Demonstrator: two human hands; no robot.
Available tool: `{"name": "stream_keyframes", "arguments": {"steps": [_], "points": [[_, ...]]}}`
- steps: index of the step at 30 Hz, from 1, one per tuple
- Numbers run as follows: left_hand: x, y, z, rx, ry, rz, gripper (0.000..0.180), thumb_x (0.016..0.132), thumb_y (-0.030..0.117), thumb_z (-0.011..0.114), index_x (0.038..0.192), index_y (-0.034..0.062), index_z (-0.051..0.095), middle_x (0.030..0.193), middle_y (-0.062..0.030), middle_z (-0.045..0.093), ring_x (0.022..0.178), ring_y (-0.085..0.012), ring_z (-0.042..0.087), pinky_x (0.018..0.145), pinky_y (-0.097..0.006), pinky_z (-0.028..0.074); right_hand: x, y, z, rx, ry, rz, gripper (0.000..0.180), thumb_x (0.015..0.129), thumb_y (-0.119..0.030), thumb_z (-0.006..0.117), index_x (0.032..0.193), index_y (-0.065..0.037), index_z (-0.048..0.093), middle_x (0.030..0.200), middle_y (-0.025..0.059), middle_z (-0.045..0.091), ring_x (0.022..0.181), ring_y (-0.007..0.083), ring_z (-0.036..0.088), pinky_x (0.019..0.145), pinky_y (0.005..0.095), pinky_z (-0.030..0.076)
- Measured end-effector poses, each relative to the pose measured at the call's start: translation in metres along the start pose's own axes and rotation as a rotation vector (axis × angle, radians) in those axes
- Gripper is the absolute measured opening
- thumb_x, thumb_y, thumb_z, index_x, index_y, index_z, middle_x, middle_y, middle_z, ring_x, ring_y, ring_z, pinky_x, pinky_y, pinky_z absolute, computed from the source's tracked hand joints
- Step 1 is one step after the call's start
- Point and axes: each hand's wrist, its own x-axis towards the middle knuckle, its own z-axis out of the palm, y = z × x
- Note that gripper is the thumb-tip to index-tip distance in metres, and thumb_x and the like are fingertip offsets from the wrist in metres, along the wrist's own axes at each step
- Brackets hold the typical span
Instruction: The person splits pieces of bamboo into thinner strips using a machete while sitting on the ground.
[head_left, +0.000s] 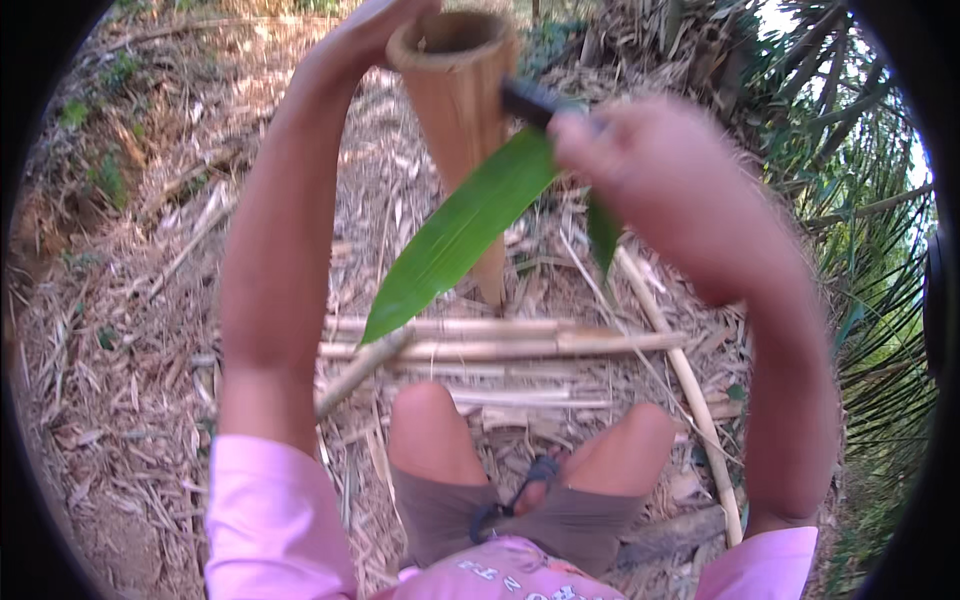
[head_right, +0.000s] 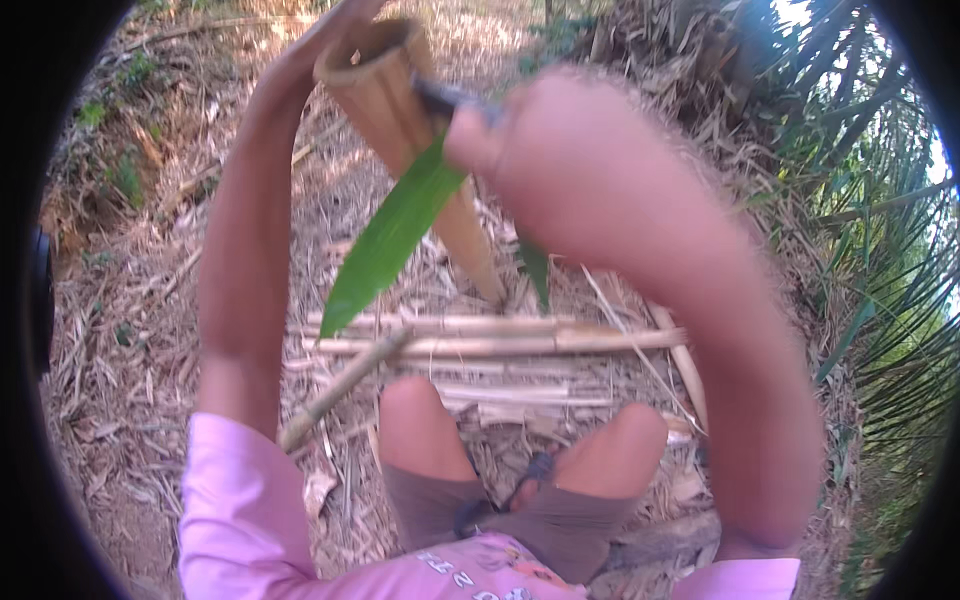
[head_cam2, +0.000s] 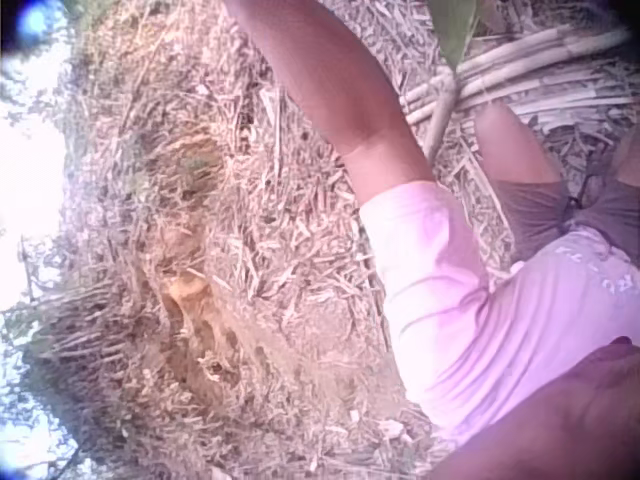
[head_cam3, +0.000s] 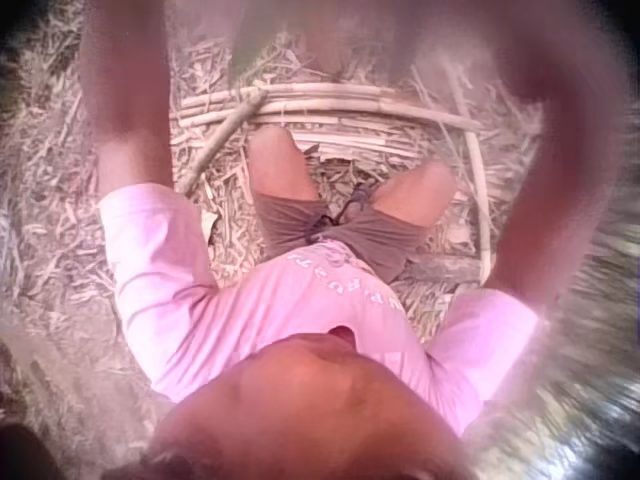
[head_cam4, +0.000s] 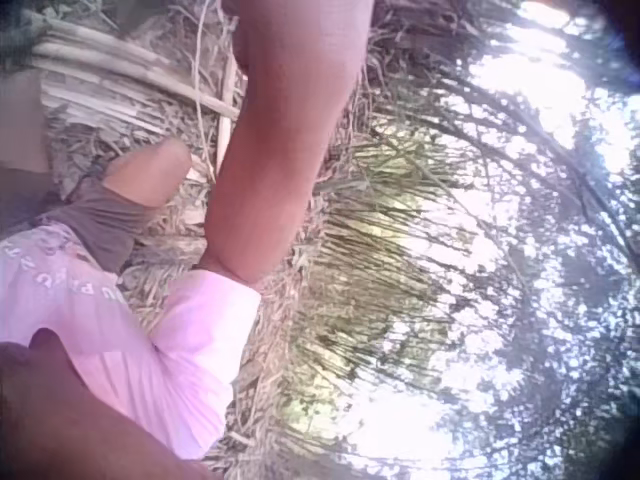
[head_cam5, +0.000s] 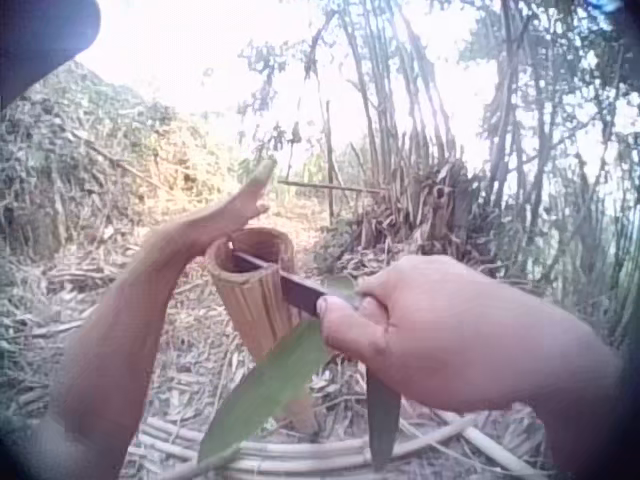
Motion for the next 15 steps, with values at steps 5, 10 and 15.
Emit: {"name": "stream_keyframes", "arguments": {"steps": [5, 10, 15], "points": [[0.004, -0.018, -0.026, 0.259, 0.204, -0.041, 0.06, 0.103, 0.045, 0.042, 0.147, 0.0037, 0.04, 0.149, -0.0207, 0.044, 0.14, -0.0313, 0.039, 0.117, -0.043, 0.03, 0.016, 0.012, 0.011, -0.116, 0.06, -0.234, 0.045, 0.098, -0.035, 0.052, 0.08, 0.005, 0.061, 0.06, 0.0092, 0.051, 0.054, 0.0197, 0.051, 0.054, 0.0377, 0.043], [-0.006, 0.001, -0.031, 1.026, 0.273, 0.278, 0.051, 0.101, 0.034, 0.05, 0.142, 0.0032, 0.046, 0.143, -0.0217, 0.049, 0.137, -0.0332, 0.041, 0.114, -0.044, 0.032, 0.021, -0.012, 0.011, 0.068, -0.06, -0.035, 0.042, 0.097, -0.033, 0.055, 0.08, 0.005, 0.06, 0.056, 0.0067, 0.049, 0.049, 0.0175, 0.046, 0.051, 0.0366, 0.04], [0.021, 0.077, -0.063, 1.188, 0.681, 0.536, 0.044, 0.095, 0.022, 0.056, 0.134, 0.0003, 0.052, 0.139, -0.0268, 0.051, 0.137, -0.04, 0.042, 0.115, -0.046, 0.033, 0.028, -0.013, 0.005, 0.102, -0.045, -0.002, 0.042, 0.097, -0.032, 0.054, 0.08, 0.005, 0.061, 0.056, 0.0075, 0.051, 0.049, 0.0169, 0.048, 0.052, 0.0363, 0.042]]}}
